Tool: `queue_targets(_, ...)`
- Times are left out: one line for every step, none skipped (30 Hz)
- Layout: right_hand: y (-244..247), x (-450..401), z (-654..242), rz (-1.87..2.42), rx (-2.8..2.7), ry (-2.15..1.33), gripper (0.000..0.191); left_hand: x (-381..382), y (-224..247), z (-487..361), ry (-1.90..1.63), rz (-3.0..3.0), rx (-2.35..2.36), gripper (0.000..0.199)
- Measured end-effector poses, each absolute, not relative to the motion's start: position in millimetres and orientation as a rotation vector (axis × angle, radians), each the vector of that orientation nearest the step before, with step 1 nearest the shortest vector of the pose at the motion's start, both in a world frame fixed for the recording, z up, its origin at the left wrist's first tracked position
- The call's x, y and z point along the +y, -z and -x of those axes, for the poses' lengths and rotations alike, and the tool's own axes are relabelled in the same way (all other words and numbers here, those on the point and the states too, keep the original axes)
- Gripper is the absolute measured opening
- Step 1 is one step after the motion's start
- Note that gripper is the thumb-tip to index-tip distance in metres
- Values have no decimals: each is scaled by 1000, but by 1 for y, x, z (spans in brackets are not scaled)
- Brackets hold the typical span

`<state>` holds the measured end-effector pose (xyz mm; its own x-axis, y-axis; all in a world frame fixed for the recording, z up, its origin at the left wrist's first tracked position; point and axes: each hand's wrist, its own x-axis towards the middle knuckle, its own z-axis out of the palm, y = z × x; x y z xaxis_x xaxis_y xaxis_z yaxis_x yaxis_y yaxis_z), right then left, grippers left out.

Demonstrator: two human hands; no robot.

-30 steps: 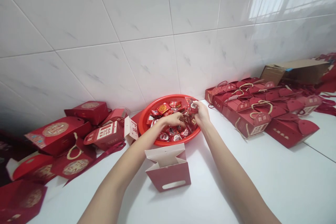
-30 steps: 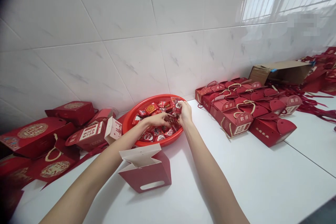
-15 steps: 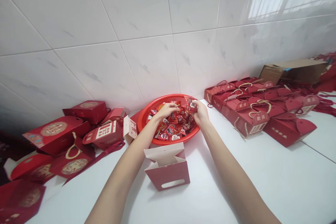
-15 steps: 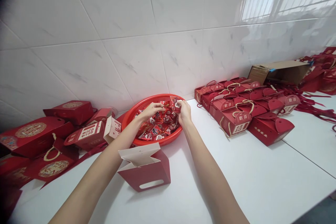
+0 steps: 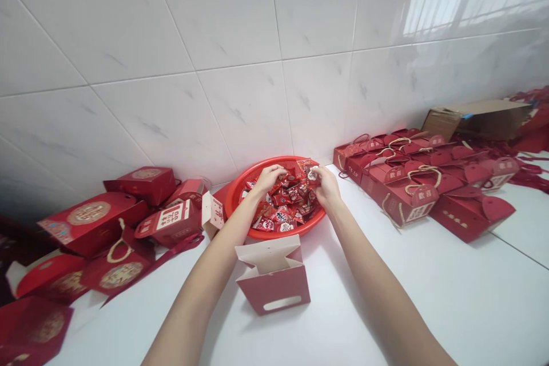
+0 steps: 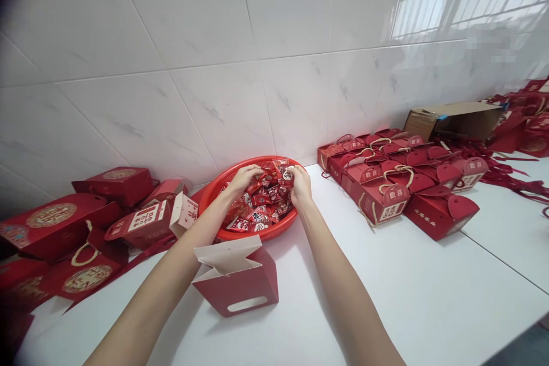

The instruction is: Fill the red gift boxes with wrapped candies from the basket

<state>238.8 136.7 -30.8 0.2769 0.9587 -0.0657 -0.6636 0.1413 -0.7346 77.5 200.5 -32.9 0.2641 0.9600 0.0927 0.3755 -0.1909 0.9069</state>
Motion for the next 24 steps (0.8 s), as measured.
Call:
queue_targets(31,136,-239,749,-485,-1244,17,200,33,-78,-923,-1709,1222,34)
queue_targets(31,136,-239,750,-491,-1253,18,200,33,-77,-938,-1695,1212,34)
queue_targets(31,136,-239,750,-500,-1264,18,200,33,-77,-949,-1680,1203,34)
queue_targets(31,136,-239,751,-511,-1277,18,200,34,-77,-959,-1666,1195,34)
queue_targets(31,136,-239,751,-525,-1291,18,199,35,-77,-966,-1652,1186,34)
queue_targets(31,136,-238,752,-540,-1305,18,199,36,-77,-972,-1638,1177,33)
queue_targets(31,135,-238,754,-555,-1318,18,199,36,-77,-976,-1625,1166,33)
queue_targets(31,135,-238,756,-568,-1330,18,198,37,-77,-980,-1613,1155,32)
queue_targets(31,135,-238,758,-579,-1339,18,198,37,-77,-982,-1602,1142,31)
queue_targets(31,134,-238,760,-587,-1346,18,197,36,-77,-984,-1592,1129,30)
queue_targets(31,134,-238,763,-591,-1352,19,197,36,-77,-987,-1582,1114,30)
queue_targets(31,134,-238,767,-593,-1357,20,196,35,-77,-990,-1573,1099,31)
queue_targets(31,134,-238,771,-593,-1360,20,195,33,-77,-995,-1564,1084,32)
queue_targets(31,134,-239,775,-593,-1362,20,194,32,-77,-1000,-1556,1072,33)
queue_targets(32,134,-239,780,-592,-1364,20,194,31,-77,-1005,-1549,1062,35)
queue_targets(32,134,-239,784,-591,-1364,20,193,30,-77,-1010,-1543,1056,35)
queue_targets(33,135,-239,788,-589,-1363,19,192,29,-77,-1016,-1540,1054,35)
queue_targets(33,135,-239,791,-587,-1360,19,192,29,-78,-1019,-1540,1054,33)
queue_targets(34,136,-239,794,-583,-1356,18,192,28,-78,-1022,-1542,1055,31)
queue_targets(34,136,-239,795,-577,-1349,18,192,28,-78,-1024,-1548,1055,27)
queue_targets(34,137,-239,797,-569,-1340,18,192,28,-78,-1024,-1555,1055,24)
queue_targets(35,137,-239,797,-560,-1329,18,192,28,-78,-1024,-1562,1056,21)
queue_targets(35,138,-240,798,-551,-1319,18,193,28,-78,-1022,-1569,1057,19)
queue_targets(35,138,-240,799,-544,-1310,19,194,29,-78,-1018,-1576,1060,18)
